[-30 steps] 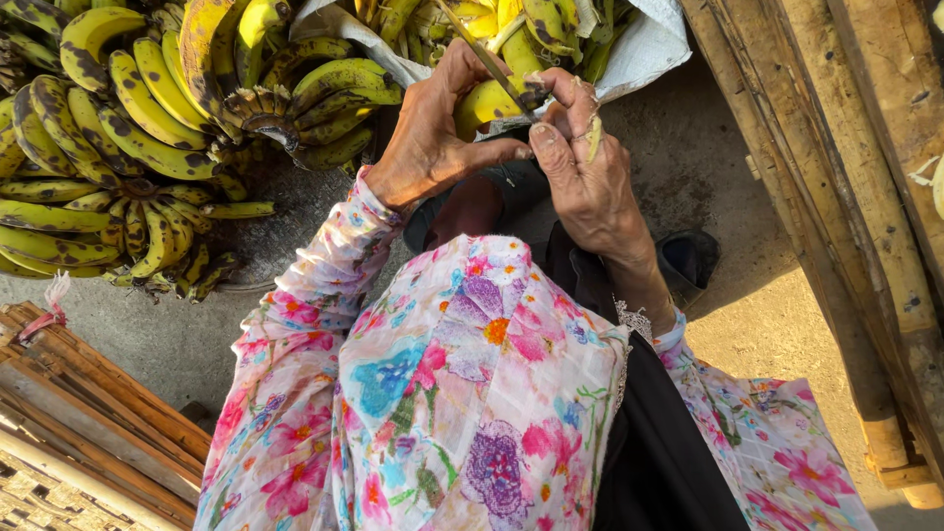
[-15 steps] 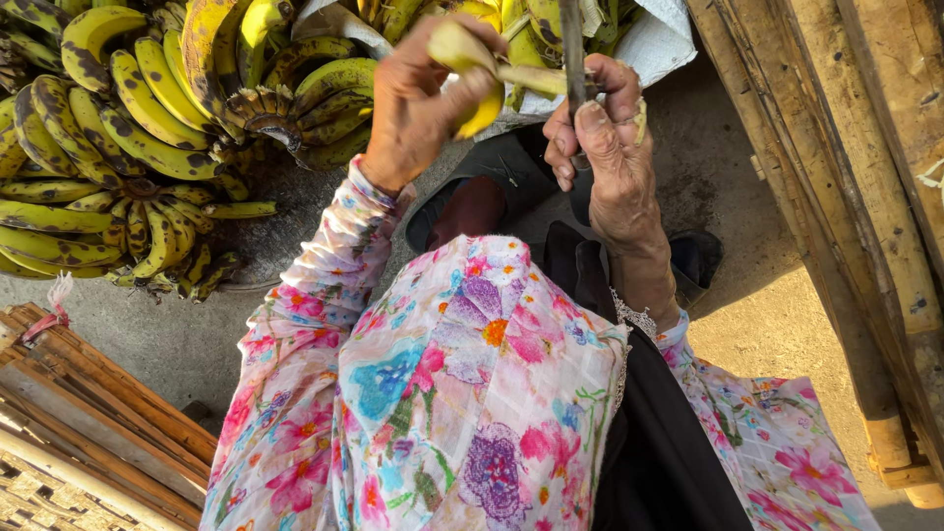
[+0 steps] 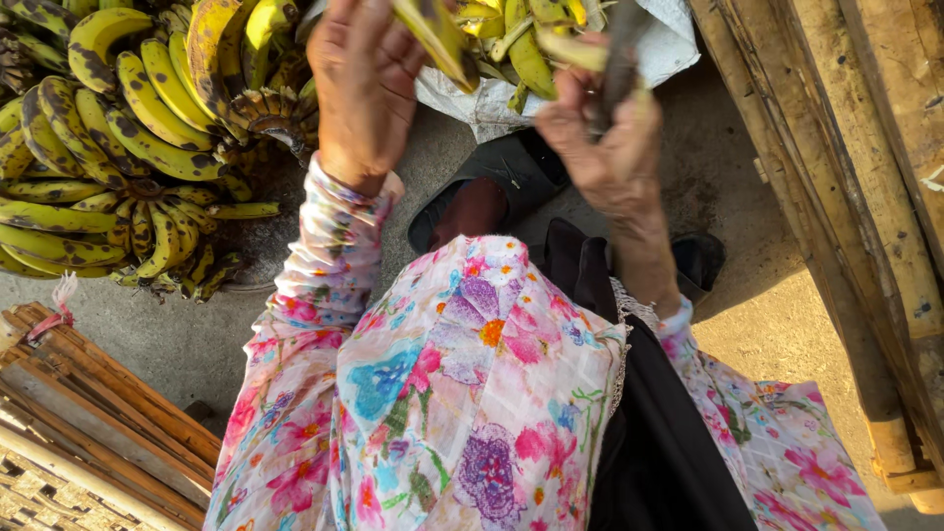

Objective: The person sits on the ground and peels bananas one at a time, using a knife to cut and strip the peel from each banana. Peeled bananas are set aside and discarded peels collect in a sack beside them.

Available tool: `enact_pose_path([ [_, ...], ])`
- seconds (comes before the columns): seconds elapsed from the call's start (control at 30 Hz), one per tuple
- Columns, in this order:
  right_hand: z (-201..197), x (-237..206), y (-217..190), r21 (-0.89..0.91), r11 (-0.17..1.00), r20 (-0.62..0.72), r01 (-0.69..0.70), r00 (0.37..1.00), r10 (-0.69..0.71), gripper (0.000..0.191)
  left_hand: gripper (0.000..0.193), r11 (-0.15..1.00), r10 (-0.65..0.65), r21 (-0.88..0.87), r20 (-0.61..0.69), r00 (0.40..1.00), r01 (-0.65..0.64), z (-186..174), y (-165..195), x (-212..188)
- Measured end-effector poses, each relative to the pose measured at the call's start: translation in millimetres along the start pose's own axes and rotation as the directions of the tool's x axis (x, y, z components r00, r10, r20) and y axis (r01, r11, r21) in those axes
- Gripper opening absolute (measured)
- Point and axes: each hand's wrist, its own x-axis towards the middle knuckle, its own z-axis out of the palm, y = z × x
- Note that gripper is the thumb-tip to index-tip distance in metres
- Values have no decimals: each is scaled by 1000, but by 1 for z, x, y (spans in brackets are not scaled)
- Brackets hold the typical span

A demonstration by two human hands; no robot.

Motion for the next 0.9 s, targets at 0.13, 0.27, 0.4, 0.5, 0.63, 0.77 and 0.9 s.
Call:
enact_pose_path([
  [0.13,13,5,12,-100,992,98,72,993,-62,48,28,995,-100,35,95,990,97,41,-9,-6],
  [0.27,10,0,9,-228,972,19,62,998,-59,35,27,990,-136,43,129,982,131,55,-8,-3],
  [0.4,11,-1,9,-175,980,-35,94,994,-102,27,30,988,-153,57,152,976,146,55,-10,-3],
  [0.5,14,-3,11,-90,993,-94,-80,993,72,24,32,982,-186,58,159,970,179,52,-11,-4],
  [0.63,11,-5,14,41,995,-102,-88,990,92,24,33,968,-250,43,248,936,248,50,-7,-4],
  [0.77,12,-8,20,-166,986,-102,35,993,-53,29,41,972,-234,103,289,928,213,59,-9,-9],
  [0.9,18,-9,30,-304,936,-193,175,951,-240,44,66,969,-137,240,360,923,50,68,-10,-14],
])
